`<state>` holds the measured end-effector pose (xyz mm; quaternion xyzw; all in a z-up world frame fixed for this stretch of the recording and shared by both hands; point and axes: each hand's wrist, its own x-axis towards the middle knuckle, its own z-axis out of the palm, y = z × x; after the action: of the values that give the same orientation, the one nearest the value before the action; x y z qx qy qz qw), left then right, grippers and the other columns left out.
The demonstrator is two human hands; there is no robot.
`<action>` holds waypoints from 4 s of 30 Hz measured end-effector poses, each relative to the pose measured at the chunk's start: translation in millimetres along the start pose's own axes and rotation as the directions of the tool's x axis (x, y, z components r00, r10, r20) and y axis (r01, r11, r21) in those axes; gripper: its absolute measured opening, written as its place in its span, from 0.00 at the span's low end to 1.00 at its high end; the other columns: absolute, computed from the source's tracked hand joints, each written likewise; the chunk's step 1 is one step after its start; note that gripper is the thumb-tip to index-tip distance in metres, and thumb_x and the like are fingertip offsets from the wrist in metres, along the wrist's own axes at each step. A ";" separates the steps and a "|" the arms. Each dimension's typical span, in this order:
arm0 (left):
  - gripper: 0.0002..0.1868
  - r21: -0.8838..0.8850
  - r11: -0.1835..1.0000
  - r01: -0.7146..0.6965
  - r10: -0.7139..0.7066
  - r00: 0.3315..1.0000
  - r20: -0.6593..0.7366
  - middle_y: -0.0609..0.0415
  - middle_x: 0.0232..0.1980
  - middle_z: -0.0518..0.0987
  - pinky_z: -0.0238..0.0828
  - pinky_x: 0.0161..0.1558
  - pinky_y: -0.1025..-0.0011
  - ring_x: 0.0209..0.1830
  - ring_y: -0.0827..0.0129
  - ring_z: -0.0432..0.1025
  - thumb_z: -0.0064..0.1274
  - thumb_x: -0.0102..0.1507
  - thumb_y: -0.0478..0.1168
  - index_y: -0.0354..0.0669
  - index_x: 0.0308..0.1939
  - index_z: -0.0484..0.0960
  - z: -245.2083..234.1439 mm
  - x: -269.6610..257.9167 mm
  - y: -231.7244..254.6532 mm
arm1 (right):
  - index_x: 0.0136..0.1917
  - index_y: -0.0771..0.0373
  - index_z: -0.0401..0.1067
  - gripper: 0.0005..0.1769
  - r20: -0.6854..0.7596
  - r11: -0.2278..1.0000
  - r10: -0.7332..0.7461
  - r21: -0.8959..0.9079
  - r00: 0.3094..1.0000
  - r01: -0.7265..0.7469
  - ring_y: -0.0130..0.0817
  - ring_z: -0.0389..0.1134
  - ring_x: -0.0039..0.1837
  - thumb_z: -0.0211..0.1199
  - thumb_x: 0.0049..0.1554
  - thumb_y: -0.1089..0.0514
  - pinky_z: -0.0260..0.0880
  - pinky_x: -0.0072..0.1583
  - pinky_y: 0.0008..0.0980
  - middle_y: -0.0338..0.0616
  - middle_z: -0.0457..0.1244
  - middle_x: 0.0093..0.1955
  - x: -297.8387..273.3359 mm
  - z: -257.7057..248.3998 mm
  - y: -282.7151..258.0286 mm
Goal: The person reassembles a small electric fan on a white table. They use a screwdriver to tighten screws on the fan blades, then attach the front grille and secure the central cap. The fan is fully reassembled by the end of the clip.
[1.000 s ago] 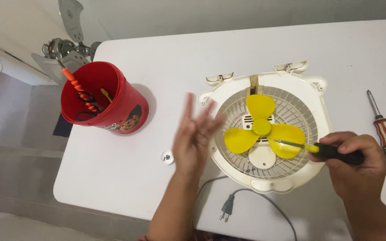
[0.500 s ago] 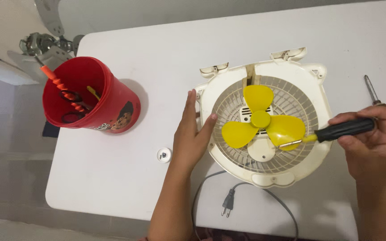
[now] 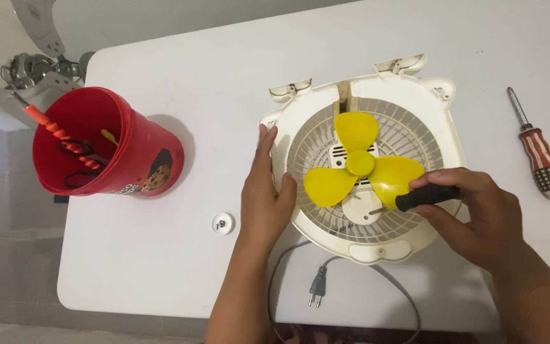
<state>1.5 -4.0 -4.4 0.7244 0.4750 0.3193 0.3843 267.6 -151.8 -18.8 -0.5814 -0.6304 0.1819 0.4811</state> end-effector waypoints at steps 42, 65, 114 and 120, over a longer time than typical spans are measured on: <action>0.17 0.493 0.205 -0.845 0.458 0.528 0.715 0.58 0.84 0.47 0.40 0.79 0.40 0.84 0.57 0.41 0.56 0.56 0.39 0.46 0.49 0.88 74.8 7.3 49.2 | 0.66 0.62 0.58 0.24 -0.256 0.822 0.143 0.568 0.956 0.029 0.32 0.69 0.61 0.58 0.59 0.74 0.73 0.67 0.35 0.52 0.65 0.56 -11.4 -16.8 35.5; 0.07 -0.932 0.342 0.122 0.287 0.931 0.227 0.49 0.38 0.76 0.68 0.34 0.76 0.31 0.75 0.68 0.51 0.63 0.26 0.39 0.43 0.72 59.5 -39.6 -15.4 | 0.60 0.60 0.58 0.24 -0.231 0.660 0.100 0.743 0.968 0.109 0.47 0.74 0.59 0.71 0.60 0.60 0.80 0.58 0.39 0.57 0.68 0.56 -31.1 11.6 35.9; 0.08 -0.842 0.537 -0.048 0.220 0.972 0.085 0.49 0.47 0.82 0.78 0.52 0.72 0.47 0.72 0.78 0.59 0.65 0.24 0.33 0.47 0.80 51.3 -53.3 -1.1 | 0.54 0.60 0.70 0.24 0.004 0.995 0.066 0.074 0.998 -0.066 0.32 0.75 0.56 0.75 0.45 0.62 0.76 0.56 0.29 0.45 0.72 0.54 -13.4 3.7 11.5; 0.11 -0.847 0.531 0.019 0.195 0.970 0.144 0.46 0.50 0.83 0.79 0.56 0.71 0.52 0.70 0.79 0.57 0.64 0.23 0.32 0.50 0.80 49.9 -55.3 4.6 | 0.56 0.61 0.69 0.24 0.007 0.994 0.088 0.062 0.996 -0.088 0.31 0.75 0.57 0.73 0.47 0.63 0.76 0.57 0.29 0.45 0.72 0.55 -14.8 7.1 12.5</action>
<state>25.7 -69.4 -30.9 0.5034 0.1791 0.4449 0.7188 266.7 -159.6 -37.8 -0.5930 -0.5991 0.2238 0.4892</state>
